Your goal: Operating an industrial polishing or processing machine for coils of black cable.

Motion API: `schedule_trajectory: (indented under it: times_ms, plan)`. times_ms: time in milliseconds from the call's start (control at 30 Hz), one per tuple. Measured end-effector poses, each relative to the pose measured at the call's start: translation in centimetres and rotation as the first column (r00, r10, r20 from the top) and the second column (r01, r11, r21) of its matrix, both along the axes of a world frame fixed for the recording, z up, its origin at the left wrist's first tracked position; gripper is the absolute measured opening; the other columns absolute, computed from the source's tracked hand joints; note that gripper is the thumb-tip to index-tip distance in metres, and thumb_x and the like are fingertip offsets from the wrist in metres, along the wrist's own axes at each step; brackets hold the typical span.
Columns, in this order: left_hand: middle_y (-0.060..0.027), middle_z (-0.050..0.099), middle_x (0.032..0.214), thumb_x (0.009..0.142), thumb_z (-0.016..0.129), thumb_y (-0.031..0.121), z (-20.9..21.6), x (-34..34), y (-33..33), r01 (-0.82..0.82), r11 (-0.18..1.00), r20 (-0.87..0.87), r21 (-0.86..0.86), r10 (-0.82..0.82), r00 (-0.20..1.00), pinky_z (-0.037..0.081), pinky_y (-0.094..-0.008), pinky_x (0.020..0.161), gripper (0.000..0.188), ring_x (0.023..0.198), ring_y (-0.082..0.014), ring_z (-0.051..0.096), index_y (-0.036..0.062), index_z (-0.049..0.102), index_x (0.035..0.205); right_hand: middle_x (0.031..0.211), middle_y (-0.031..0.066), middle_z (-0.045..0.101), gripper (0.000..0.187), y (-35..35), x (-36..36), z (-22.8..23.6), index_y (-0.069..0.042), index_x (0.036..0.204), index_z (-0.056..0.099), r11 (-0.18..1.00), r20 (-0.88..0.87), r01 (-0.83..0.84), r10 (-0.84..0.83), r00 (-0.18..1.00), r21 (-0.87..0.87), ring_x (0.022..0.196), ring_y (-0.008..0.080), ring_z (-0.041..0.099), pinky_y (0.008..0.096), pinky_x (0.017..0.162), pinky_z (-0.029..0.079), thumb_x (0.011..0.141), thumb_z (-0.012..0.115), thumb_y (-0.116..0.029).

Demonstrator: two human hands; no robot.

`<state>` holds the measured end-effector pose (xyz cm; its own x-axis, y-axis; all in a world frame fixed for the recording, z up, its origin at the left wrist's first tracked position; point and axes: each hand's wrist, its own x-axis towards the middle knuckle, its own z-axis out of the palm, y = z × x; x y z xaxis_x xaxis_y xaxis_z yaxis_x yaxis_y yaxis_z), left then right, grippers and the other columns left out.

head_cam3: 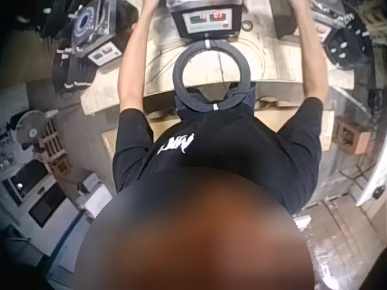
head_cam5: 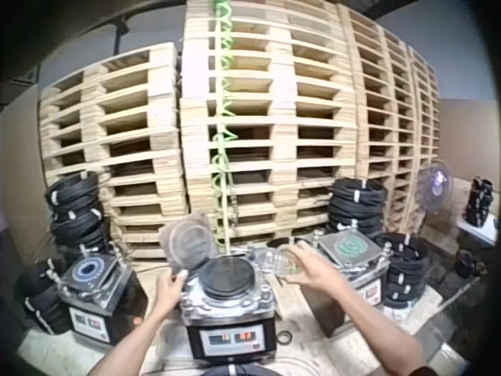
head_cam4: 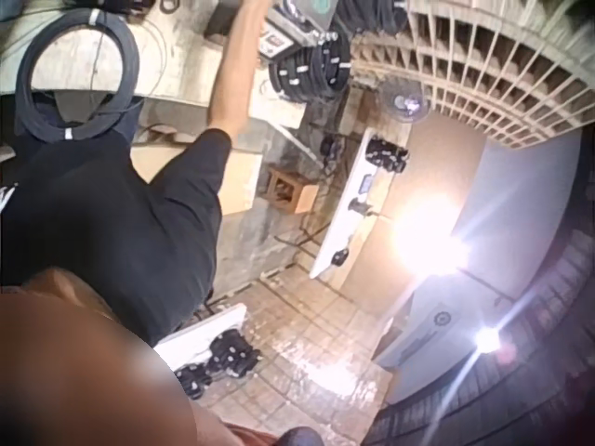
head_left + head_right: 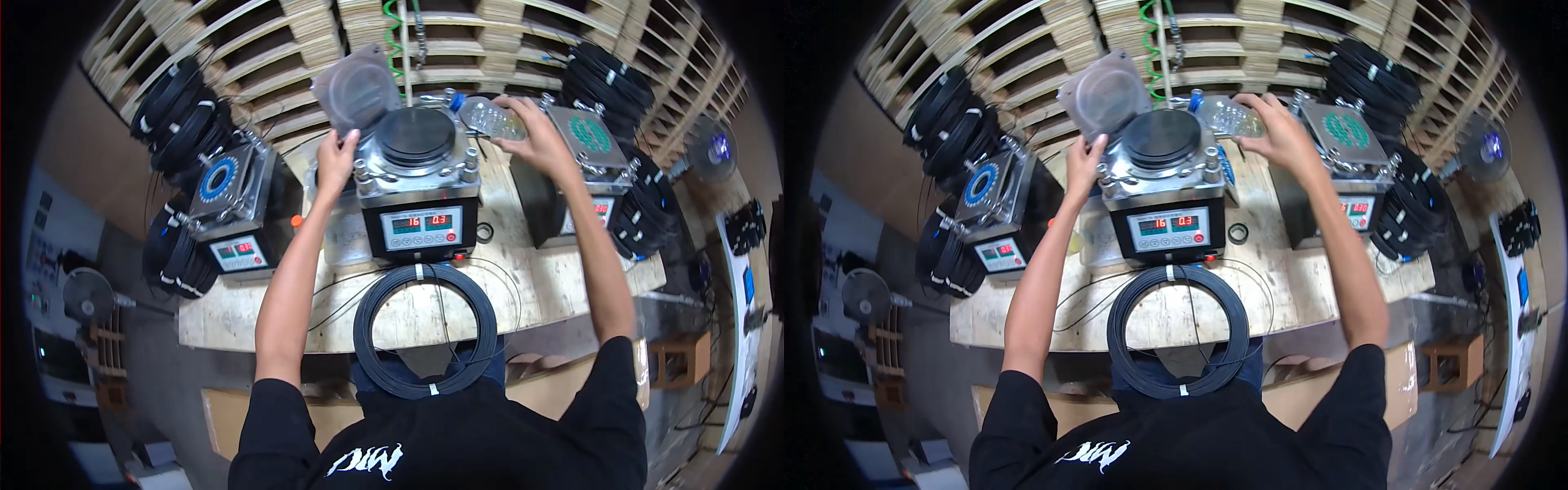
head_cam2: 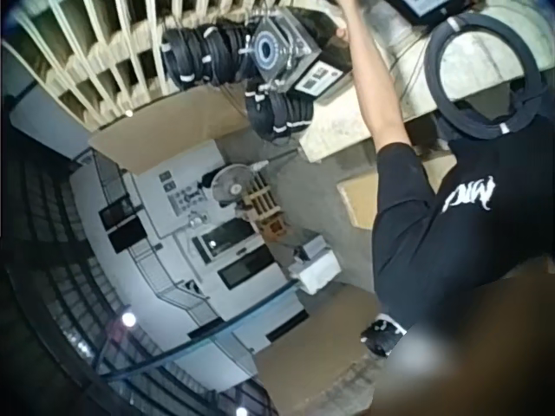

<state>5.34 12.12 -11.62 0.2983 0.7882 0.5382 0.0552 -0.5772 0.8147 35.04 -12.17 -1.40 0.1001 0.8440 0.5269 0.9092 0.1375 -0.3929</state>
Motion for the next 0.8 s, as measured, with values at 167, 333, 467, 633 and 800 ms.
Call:
schedule_trajectory:
  times_ms: [167, 333, 467, 633, 800]
  plan:
    - [-0.0143, 0.058, 0.065, 0.09, 0.071, 0.03, 0.6, 0.2, -0.1, -0.037, 0.998, 0.019, 0.047, 0.036, 0.999, 0.041, -0.0366, 0.057, 0.037, 0.059, -0.0168, 0.048, -0.0051, 0.059, 0.085, 0.12, 0.0064, 0.066, 0.069, 4.4, -5.6, 8.2, -0.021, 0.135, 0.059, 0.947, 0.565, 0.147, 0.044, 0.824, -0.287, 0.117, 0.0295, 0.058, 0.0419, 0.101, 0.043, 0.07, 0.081, -0.011]
    - [-0.0189, 0.05, 0.061, 0.089, 0.071, 0.028, 1.2, 0.0, -0.4, -0.136, 0.988, -0.146, 0.077, 0.146, 0.978, 0.039, -0.0414, 0.055, 0.042, 0.055, -0.0238, 0.044, -0.0051, 0.05, 0.074, 0.106, 0.0027, 0.068, 0.04, 9.7, -9.3, 8.1, -0.021, 0.122, 0.067, 0.975, 0.874, 0.005, 0.198, 0.444, -0.224, 0.113, 0.0216, 0.059, 0.0444, 0.097, 0.042, 0.083, 0.07, -0.013]
    - [-0.0218, 0.06, 0.066, 0.088, 0.071, 0.026, 1.4, 0.1, -0.5, -0.127, 0.992, -0.12, 0.017, 0.128, 0.985, 0.045, -0.0406, 0.059, 0.036, 0.057, -0.0279, 0.057, -0.0066, 0.058, 0.08, 0.098, 0.0047, 0.067, 0.014, 13.8, -11.6, 8.3, -0.014, 0.1, 0.067, 0.98, 0.909, -0.025, 0.19, 0.371, -0.195, 0.108, 0.0216, 0.061, 0.0422, 0.094, 0.043, 0.092, 0.056, -0.017]
    - [-0.007, 0.057, 0.064, 0.09, 0.071, 0.026, 0.9, 0.1, -0.1, -0.111, 0.993, -0.135, 0.044, 0.115, 0.984, 0.041, -0.0339, 0.057, 0.031, 0.06, -0.0111, 0.047, -0.0045, 0.064, 0.093, 0.097, 0.0032, 0.069, 0.011, 15.8, -9.4, 8.0, -0.015, 0.096, 0.067, 0.99, 0.921, 0.023, 0.12, 0.372, -0.138, 0.103, 0.0202, 0.066, 0.0435, 0.095, 0.043, 0.091, 0.058, -0.018]
    - [-0.0238, 0.067, 0.074, 0.089, 0.07, 0.023, 1.6, -0.2, -0.6, -0.095, 0.995, -0.091, 0.019, 0.096, 0.991, 0.048, -0.0411, 0.064, 0.03, 0.067, -0.0343, 0.066, -0.0072, 0.065, 0.092, 0.095, 0.0031, 0.07, 0.013, 12.9, -7.4, 9.3, -0.017, 0.099, 0.07, 0.941, 0.877, 0.159, 0.204, 0.436, -0.298, 0.1, 0.0207, 0.066, 0.0443, 0.097, 0.042, 0.089, 0.063, -0.014]
